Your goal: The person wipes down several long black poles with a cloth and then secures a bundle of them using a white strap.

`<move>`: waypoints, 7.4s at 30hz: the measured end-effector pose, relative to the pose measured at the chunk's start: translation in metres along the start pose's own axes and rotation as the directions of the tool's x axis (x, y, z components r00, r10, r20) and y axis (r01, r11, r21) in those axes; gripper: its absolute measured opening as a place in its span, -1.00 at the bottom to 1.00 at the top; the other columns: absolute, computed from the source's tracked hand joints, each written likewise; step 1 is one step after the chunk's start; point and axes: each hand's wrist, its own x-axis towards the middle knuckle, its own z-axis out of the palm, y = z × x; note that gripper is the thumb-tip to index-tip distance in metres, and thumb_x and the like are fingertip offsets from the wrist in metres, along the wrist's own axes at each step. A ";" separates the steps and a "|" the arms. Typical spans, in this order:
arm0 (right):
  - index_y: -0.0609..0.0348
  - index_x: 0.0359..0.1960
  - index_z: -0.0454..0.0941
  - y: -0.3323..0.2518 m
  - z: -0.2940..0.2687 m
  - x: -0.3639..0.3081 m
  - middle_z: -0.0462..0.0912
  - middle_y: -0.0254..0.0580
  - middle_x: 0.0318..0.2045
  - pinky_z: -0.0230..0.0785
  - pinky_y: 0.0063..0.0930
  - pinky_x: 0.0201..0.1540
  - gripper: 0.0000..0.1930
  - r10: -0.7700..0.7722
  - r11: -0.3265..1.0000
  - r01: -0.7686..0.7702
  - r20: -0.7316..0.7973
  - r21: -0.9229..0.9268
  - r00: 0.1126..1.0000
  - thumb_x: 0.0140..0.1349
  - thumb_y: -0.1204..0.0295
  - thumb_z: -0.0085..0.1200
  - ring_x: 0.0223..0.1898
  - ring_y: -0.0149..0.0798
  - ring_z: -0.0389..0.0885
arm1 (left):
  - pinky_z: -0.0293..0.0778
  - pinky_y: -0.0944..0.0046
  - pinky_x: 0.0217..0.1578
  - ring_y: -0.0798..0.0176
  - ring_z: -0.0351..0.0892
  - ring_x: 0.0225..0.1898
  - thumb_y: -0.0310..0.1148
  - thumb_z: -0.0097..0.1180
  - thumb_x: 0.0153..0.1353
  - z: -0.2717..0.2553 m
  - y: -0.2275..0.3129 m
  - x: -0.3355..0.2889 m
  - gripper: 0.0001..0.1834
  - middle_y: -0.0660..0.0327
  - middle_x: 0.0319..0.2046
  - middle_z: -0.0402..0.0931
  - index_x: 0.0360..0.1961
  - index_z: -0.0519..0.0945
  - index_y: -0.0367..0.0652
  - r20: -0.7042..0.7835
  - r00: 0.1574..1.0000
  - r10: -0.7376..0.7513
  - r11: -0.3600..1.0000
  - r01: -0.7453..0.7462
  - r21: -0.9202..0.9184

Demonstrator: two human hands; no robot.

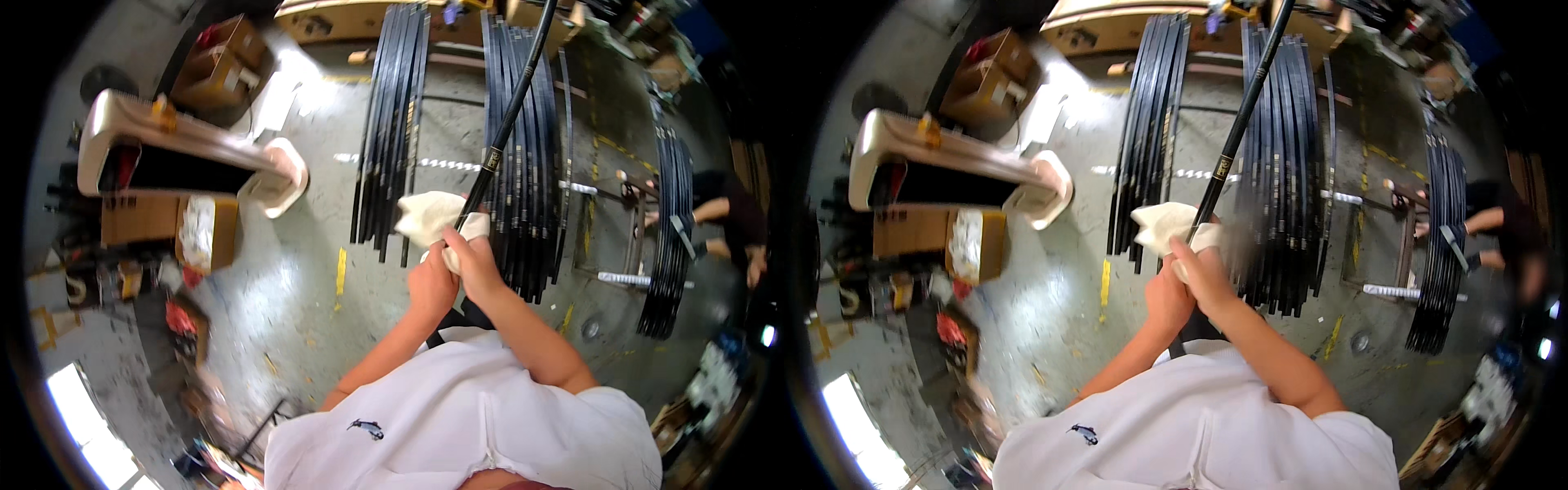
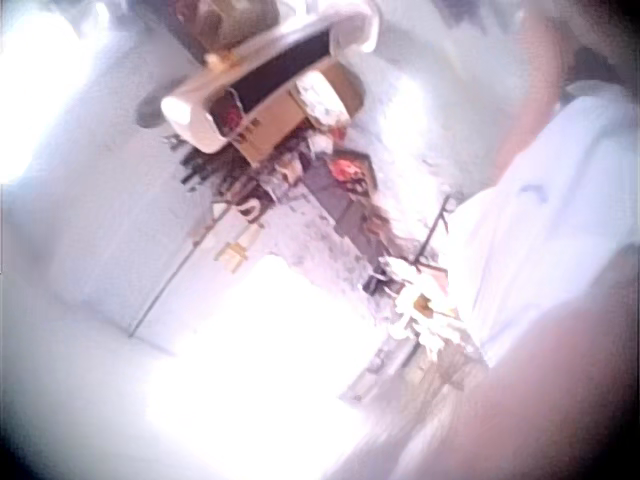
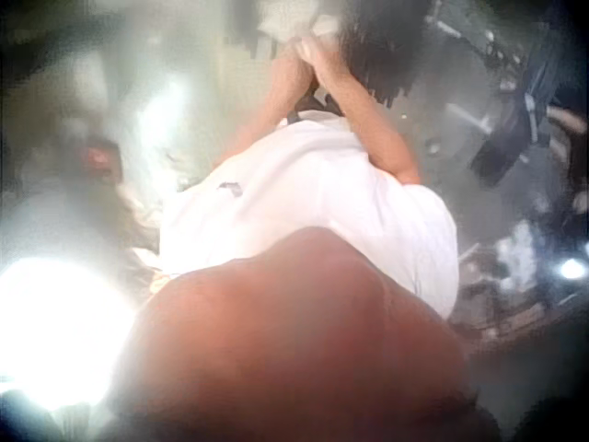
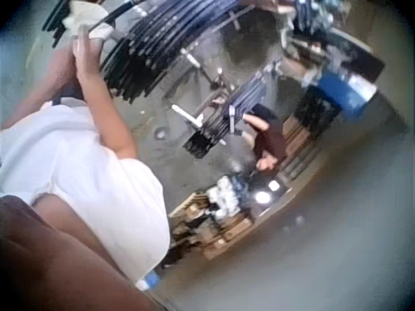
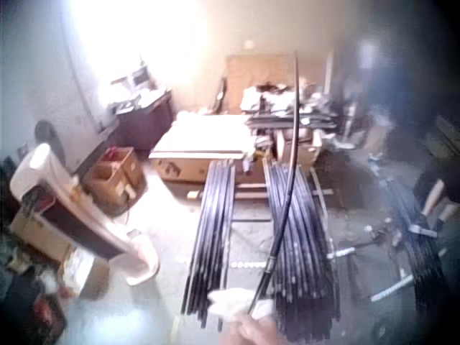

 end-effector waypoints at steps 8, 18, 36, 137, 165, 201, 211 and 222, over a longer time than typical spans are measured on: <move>0.01 -0.57 0.31 -0.039 -0.038 -0.003 0.36 -0.46 -0.63 0.19 -0.57 -0.53 -0.76 0.137 0.914 -0.037 -0.222 0.405 0.965 0.01 0.41 0.20 -0.59 -0.51 0.32 | 0.39 0.05 -0.43 -0.12 0.47 -0.39 -0.35 0.09 0.03 -0.013 0.037 -0.047 -0.65 -0.03 -0.37 0.48 -0.12 0.42 -0.17 -0.085 0.923 0.376 0.925 -0.368 0.095; -0.08 -0.60 0.33 -0.121 -0.131 0.028 0.36 -0.47 -0.66 0.17 -0.58 -0.63 -0.79 0.038 0.872 0.140 -0.350 0.468 0.936 0.02 0.41 0.16 -0.66 -0.51 0.32 | 0.33 0.04 -0.57 -0.06 0.46 -0.59 -0.15 0.15 -0.03 -0.017 -0.076 -0.140 -0.72 0.08 -0.68 0.44 -0.60 0.41 -0.12 -0.012 0.999 -0.033 0.931 0.035 0.362; 0.04 -0.51 0.49 -0.346 -0.335 0.051 0.56 -0.40 -0.60 0.38 -0.60 -0.53 -0.79 -0.473 0.829 0.465 -0.053 0.311 0.879 0.02 0.20 0.16 -0.58 -0.47 0.54 | 0.41 0.03 -0.26 -0.11 0.51 -0.25 -0.07 0.07 -0.01 -0.118 -0.303 -0.330 -0.62 -0.06 -0.35 0.53 -0.36 0.55 -0.19 0.077 0.682 -0.727 0.536 0.495 0.683; 0.18 -0.32 0.43 0.060 -0.237 -0.129 0.49 -0.29 -0.43 0.34 -0.53 -0.32 -0.75 0.653 0.735 -0.677 -0.299 0.028 0.696 0.29 0.26 -0.19 -0.39 -0.42 0.46 | 0.35 0.10 -0.03 -0.01 0.34 0.04 -0.28 0.09 -0.01 0.185 -0.215 0.086 -0.53 0.02 -0.03 0.35 -0.06 0.30 -0.17 0.182 0.672 -0.718 0.691 0.656 0.303; 0.12 0.05 0.25 -0.005 -0.107 -0.058 0.34 -0.21 -0.08 0.27 -0.48 -0.08 -0.60 0.043 0.902 -0.064 0.060 0.428 0.997 0.20 0.29 -0.06 -0.13 -0.42 0.36 | 0.31 -0.03 -0.54 -0.25 0.42 -0.51 -0.35 -0.01 0.11 0.068 0.055 -0.078 -0.81 -0.12 -0.59 0.45 -0.36 0.33 -0.24 -0.074 0.989 0.126 0.971 -0.138 -0.196; 0.01 -0.50 0.49 -0.312 -0.280 0.017 0.42 -0.37 -0.69 0.22 -0.53 -0.73 -0.65 -0.379 0.806 0.324 0.011 0.495 0.925 -0.02 -0.01 0.11 -0.71 -0.38 0.39 | 0.41 0.07 -0.15 -0.04 0.50 -0.16 0.18 0.04 -0.07 -0.062 -0.259 -0.337 -0.40 -0.03 -0.24 0.52 -0.23 0.57 -0.15 0.252 0.615 -0.748 0.535 0.332 0.777; 0.14 -0.43 0.46 -0.258 -0.184 -0.017 0.45 -0.31 -0.62 0.30 -0.52 -0.64 -0.60 -0.347 0.880 0.330 -0.011 0.342 0.938 0.03 0.01 0.08 -0.71 -0.42 0.36 | 0.41 0.16 -0.34 -0.02 0.53 -0.32 0.08 0.19 -0.10 0.043 -0.004 -0.153 -0.44 0.06 -0.43 0.54 -0.22 0.45 -0.15 0.282 0.903 -0.324 0.910 0.215 0.356; 0.13 -0.54 0.33 -0.026 -0.179 -0.070 0.36 -0.47 -0.63 0.20 -0.64 -0.52 -0.81 -0.083 0.981 0.119 0.227 -0.152 0.970 0.02 0.44 0.14 -0.56 -0.61 0.29 | 0.32 0.26 -0.06 0.18 0.43 -0.08 -0.34 0.20 0.01 0.046 0.121 -0.088 -0.39 0.14 -0.07 0.39 0.06 0.19 -0.19 0.601 0.771 0.211 0.887 0.107 -0.448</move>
